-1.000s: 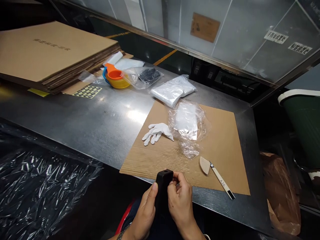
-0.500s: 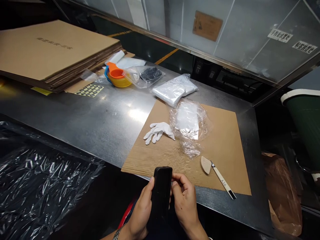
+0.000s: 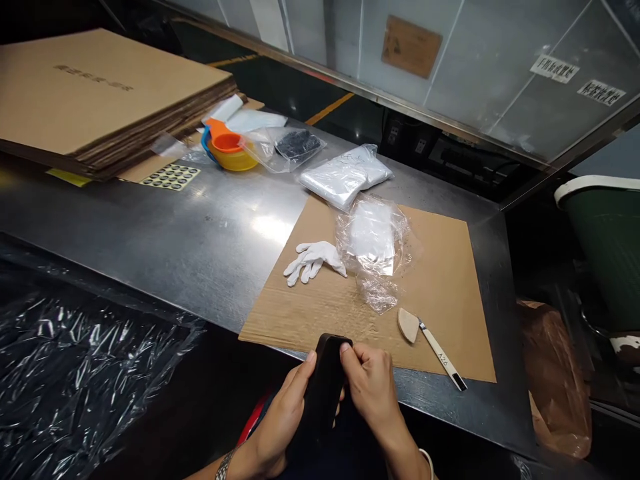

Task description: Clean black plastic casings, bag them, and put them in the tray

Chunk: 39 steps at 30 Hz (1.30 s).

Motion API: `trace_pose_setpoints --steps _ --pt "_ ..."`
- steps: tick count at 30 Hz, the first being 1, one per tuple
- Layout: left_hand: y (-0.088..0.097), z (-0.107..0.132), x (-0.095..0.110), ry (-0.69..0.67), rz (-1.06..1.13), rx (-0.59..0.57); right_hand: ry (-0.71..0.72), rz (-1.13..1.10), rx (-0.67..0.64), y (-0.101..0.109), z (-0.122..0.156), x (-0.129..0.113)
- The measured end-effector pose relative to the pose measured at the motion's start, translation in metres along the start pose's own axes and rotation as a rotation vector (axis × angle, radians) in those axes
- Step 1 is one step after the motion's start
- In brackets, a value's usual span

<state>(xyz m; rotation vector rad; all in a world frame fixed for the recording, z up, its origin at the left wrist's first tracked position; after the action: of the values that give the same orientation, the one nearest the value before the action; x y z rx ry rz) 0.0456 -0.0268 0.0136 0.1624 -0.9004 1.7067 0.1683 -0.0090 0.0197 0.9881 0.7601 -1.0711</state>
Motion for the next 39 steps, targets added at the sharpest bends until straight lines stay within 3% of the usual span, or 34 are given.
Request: trace_pose_setpoints --steps 3,6,9,11,16,20,24,28,31,39 --pt "-0.008 0.004 0.004 0.158 0.0 -0.129 -0.014 -0.062 -0.023 0.012 -0.014 0.009" --pt "-0.012 0.006 0.006 0.309 0.044 -0.199 -0.013 -0.099 0.078 0.03 -0.019 0.015" --pt "-0.01 0.004 0.007 0.381 0.111 -0.199 0.052 -0.096 0.151 0.041 -0.009 0.009" --pt "-0.008 0.001 0.007 0.41 0.146 -0.201 0.178 -0.011 0.157 0.043 0.006 -0.001" --pt "-0.006 -0.004 0.008 0.452 0.241 -0.191 0.677 0.539 -0.107 0.023 0.044 -0.025" --pt "-0.005 -0.007 0.01 0.385 0.25 -0.18 0.813 0.841 -0.165 0.008 0.056 -0.028" --pt "-0.005 -0.007 0.007 0.378 0.233 -0.178 0.922 0.84 -0.247 -0.002 0.066 -0.034" --pt "-0.005 -0.007 0.006 0.428 0.195 -0.176 0.903 0.532 -0.319 0.002 0.073 -0.037" --pt "-0.005 -0.009 0.01 0.412 0.193 -0.177 0.843 0.317 -0.284 0.011 0.07 -0.037" --pt "-0.007 -0.01 0.01 0.36 0.196 -0.209 0.523 0.362 -0.286 0.015 0.05 -0.037"
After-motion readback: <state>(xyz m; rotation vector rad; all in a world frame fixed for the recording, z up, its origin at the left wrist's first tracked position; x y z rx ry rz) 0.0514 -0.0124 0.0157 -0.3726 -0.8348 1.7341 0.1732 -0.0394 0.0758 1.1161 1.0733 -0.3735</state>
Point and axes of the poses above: each hand's wrist, its own z-axis away from the middle knuckle, its own y-axis out of the back of the hand, x = y × z, the point moved 4 cm from there along -z, towards the middle knuckle, and after that the axes turned 5 degrees about -x, right-handed, at the moved point
